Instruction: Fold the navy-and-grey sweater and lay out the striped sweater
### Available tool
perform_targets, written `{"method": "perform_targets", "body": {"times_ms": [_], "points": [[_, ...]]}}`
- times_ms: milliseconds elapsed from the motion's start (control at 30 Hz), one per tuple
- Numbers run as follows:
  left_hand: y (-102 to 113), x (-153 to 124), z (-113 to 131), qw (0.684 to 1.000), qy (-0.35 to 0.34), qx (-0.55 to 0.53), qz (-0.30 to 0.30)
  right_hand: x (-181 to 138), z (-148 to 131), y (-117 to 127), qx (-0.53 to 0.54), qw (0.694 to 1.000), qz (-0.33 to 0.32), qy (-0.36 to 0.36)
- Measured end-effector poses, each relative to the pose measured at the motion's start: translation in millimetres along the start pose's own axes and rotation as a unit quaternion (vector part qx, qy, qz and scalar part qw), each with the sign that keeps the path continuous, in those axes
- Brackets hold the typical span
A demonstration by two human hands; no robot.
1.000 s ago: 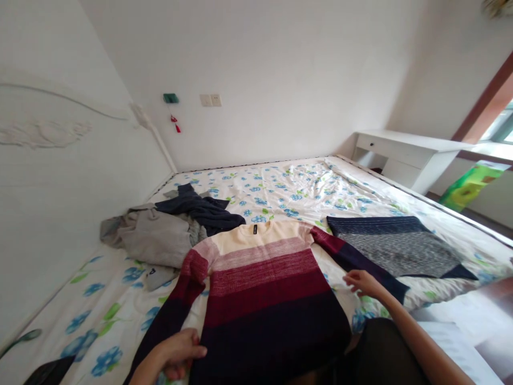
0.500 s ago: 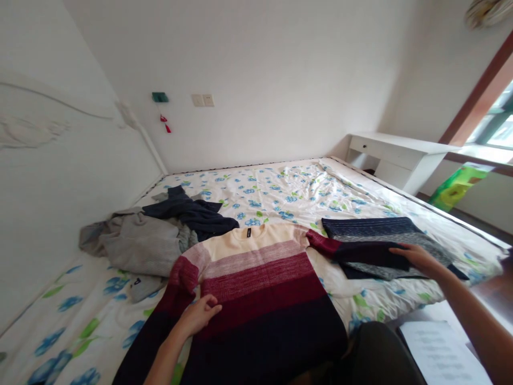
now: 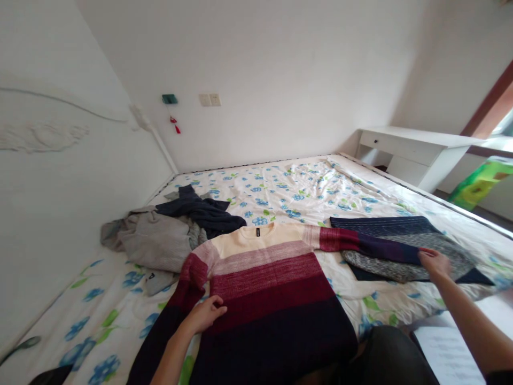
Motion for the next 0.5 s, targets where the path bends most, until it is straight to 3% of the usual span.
{"method": "perform_targets", "body": {"times_ms": [67,100,167,267,367,500], "points": [[4,-6,7,1.0,0.003,0.015,0.015,-17,-26,-34,0.015,1.0,0.001,-0.022],[7,-11,10,0.999,0.003,0.03,0.029,-27,-46,-55,0.02,0.999,-0.031,-0.007],[16,-25,14,0.996,0.011,0.063,0.067,-54,-91,-104,0.011,0.986,-0.162,0.048],[31,-55,-1,0.986,0.041,0.103,0.127,-114,-136,-176,-0.035,0.907,-0.417,0.053],[42,-95,-51,0.976,0.082,0.103,0.176,-172,-148,-217,-0.124,0.825,-0.551,0.036],[37,-154,-152,0.959,0.167,0.037,0.225,-211,-138,-238,-0.15,0.767,-0.623,0.03]]}}
Point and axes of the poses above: each hand's wrist, its own x-axis towards the middle knuckle, its own y-axis out of the back of the hand, z = x × y, the point moved 6 cm from there along x, towards the middle knuckle, and after that the axes turned 12 degrees about -z, right-handed, at the moved point
